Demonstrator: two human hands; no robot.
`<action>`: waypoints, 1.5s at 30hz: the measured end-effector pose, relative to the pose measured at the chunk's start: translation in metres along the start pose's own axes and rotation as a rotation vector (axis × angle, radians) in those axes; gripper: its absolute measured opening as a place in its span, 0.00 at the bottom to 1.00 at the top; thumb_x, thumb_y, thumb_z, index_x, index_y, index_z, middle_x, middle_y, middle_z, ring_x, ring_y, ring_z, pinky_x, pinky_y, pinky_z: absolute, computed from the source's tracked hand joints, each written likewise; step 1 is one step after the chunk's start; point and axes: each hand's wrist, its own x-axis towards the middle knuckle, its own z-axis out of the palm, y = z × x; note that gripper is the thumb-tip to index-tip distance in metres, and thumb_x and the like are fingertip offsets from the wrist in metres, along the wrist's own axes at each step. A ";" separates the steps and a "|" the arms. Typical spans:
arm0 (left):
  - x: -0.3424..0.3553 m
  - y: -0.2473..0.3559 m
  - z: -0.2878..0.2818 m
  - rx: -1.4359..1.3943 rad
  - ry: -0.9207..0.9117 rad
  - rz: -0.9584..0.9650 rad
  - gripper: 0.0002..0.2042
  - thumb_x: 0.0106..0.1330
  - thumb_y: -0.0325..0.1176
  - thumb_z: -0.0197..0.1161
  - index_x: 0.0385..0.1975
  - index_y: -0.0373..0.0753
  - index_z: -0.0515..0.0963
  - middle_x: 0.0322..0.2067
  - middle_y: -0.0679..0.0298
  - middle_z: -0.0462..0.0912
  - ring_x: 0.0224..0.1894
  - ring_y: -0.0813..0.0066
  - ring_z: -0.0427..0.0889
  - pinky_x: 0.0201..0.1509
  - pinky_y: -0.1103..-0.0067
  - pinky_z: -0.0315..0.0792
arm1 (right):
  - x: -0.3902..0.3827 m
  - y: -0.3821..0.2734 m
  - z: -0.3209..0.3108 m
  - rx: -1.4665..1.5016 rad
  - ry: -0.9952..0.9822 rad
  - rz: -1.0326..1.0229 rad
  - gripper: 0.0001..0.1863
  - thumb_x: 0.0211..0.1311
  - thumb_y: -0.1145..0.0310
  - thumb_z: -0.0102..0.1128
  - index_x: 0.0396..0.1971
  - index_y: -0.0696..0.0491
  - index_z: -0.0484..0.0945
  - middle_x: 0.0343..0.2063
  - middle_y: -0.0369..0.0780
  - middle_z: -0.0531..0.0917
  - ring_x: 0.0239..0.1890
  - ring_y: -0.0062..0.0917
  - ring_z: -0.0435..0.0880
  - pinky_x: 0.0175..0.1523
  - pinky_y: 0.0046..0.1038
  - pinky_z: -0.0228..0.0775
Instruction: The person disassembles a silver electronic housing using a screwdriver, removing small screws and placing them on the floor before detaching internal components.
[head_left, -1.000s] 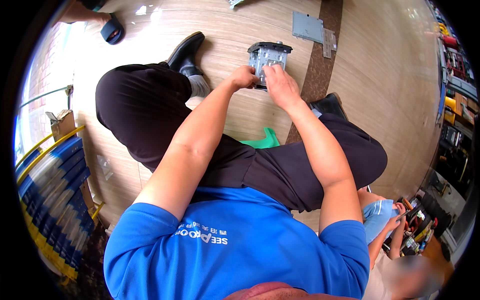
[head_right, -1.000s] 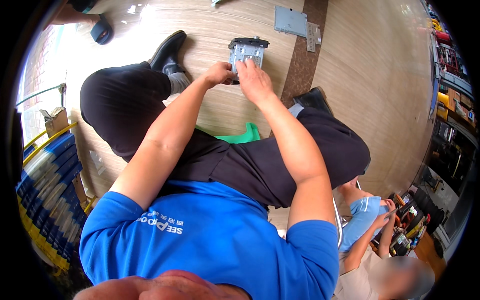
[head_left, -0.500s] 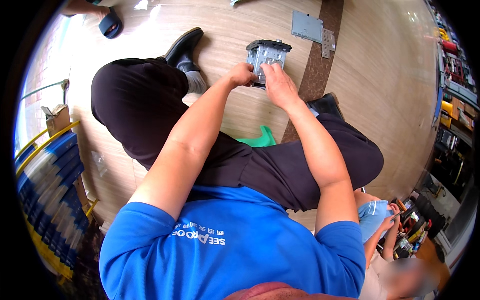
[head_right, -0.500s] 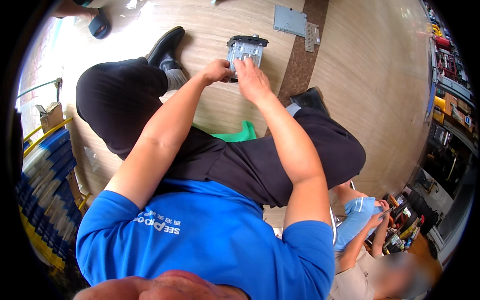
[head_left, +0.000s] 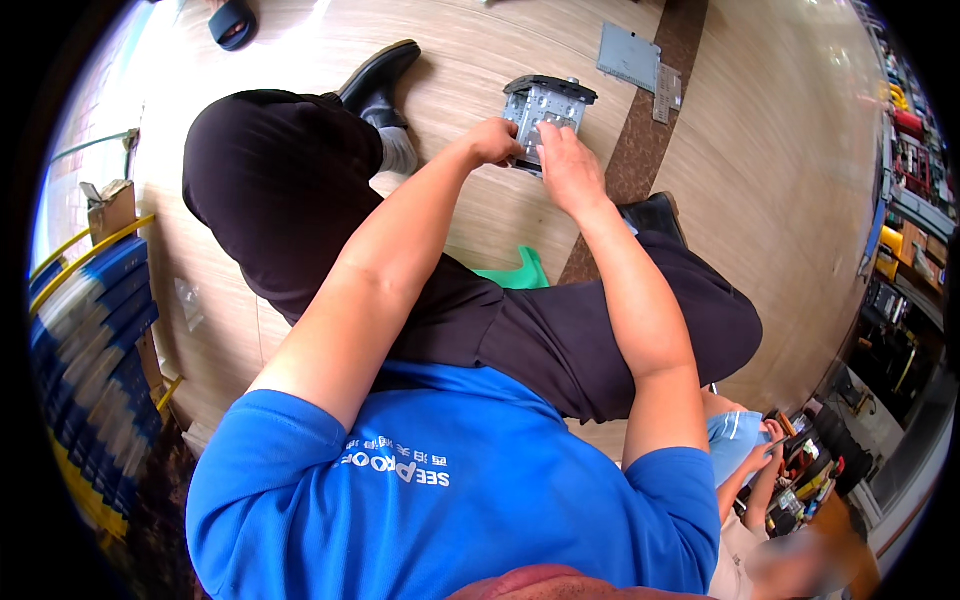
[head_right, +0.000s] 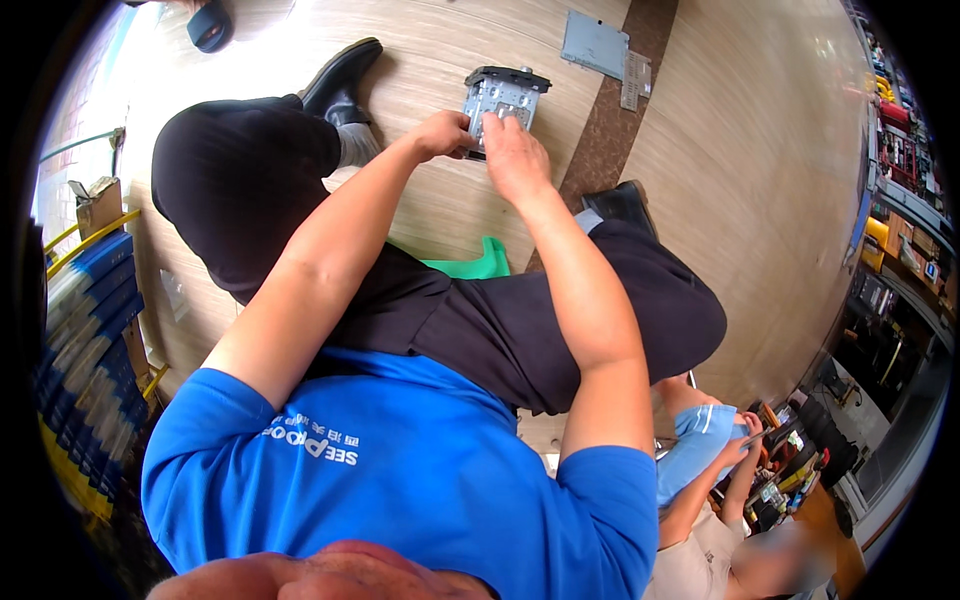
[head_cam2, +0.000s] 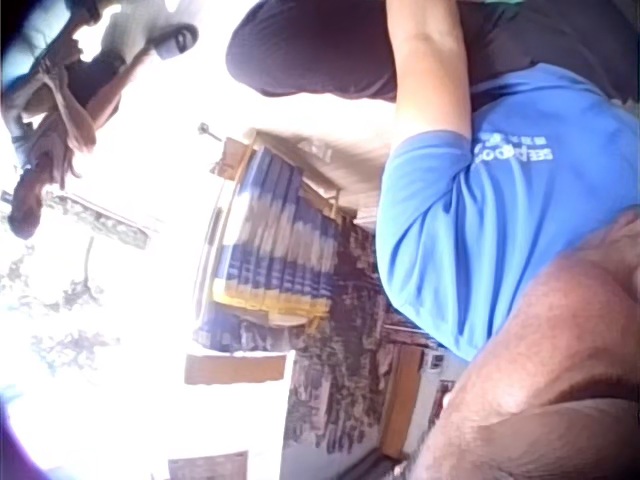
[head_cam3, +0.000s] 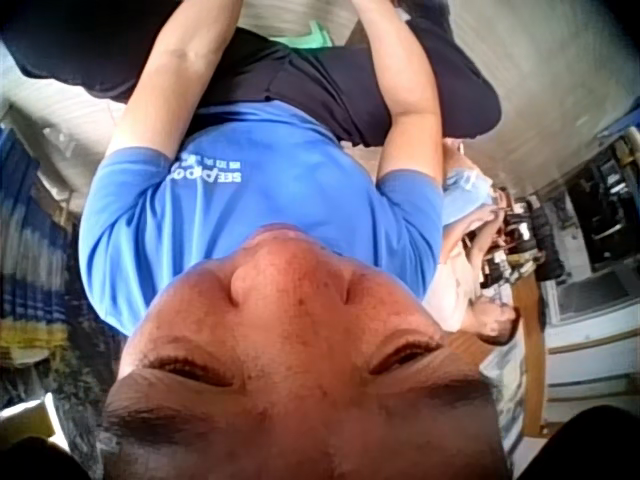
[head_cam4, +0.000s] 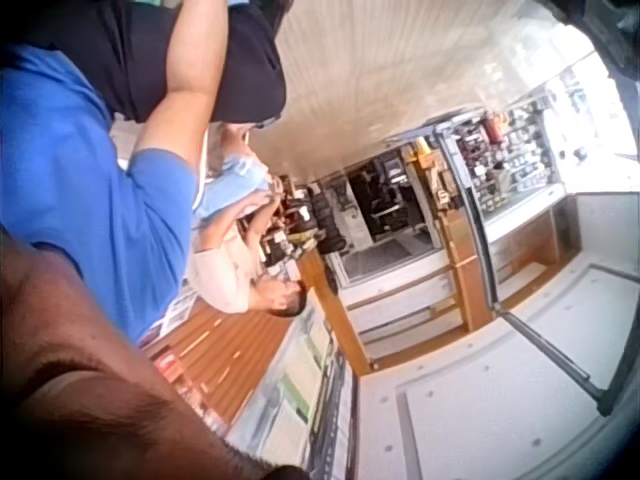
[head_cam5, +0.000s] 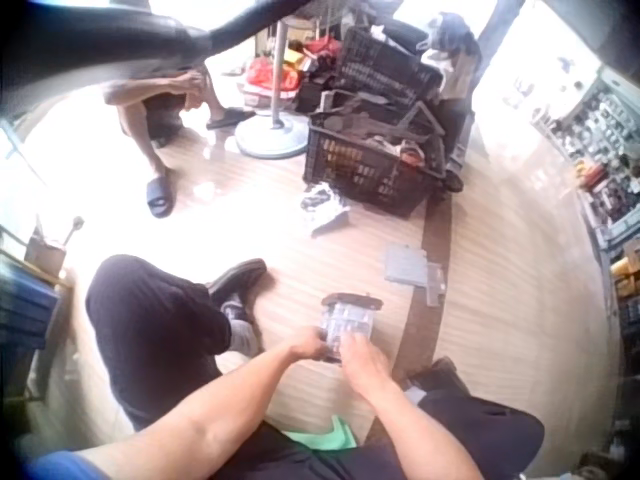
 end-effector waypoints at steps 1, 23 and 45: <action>-0.001 0.000 0.000 -0.003 0.007 -0.001 0.08 0.56 0.29 0.64 0.34 0.34 0.80 0.27 0.64 0.80 0.26 0.77 0.78 0.33 0.80 0.77 | 0.000 -0.002 -0.001 0.002 -0.002 -0.007 0.17 0.59 0.74 0.51 0.49 0.51 0.70 0.40 0.49 0.75 0.42 0.45 0.79 0.45 0.42 0.74; 0.002 0.006 0.005 0.006 0.040 -0.038 0.06 0.59 0.31 0.61 0.29 0.35 0.79 0.23 0.63 0.80 0.24 0.76 0.79 0.30 0.78 0.77 | 0.002 0.014 0.007 0.072 0.137 -0.105 0.13 0.59 0.72 0.53 0.44 0.51 0.71 0.35 0.48 0.76 0.38 0.45 0.80 0.41 0.44 0.74; -0.018 0.024 0.011 -0.141 -0.035 -0.008 0.11 0.59 0.27 0.61 0.39 0.30 0.77 0.30 0.62 0.81 0.25 0.78 0.76 0.28 0.80 0.73 | -0.004 0.004 0.001 0.099 0.081 -0.080 0.08 0.62 0.69 0.47 0.38 0.53 0.73 0.38 0.48 0.77 0.42 0.43 0.79 0.43 0.42 0.74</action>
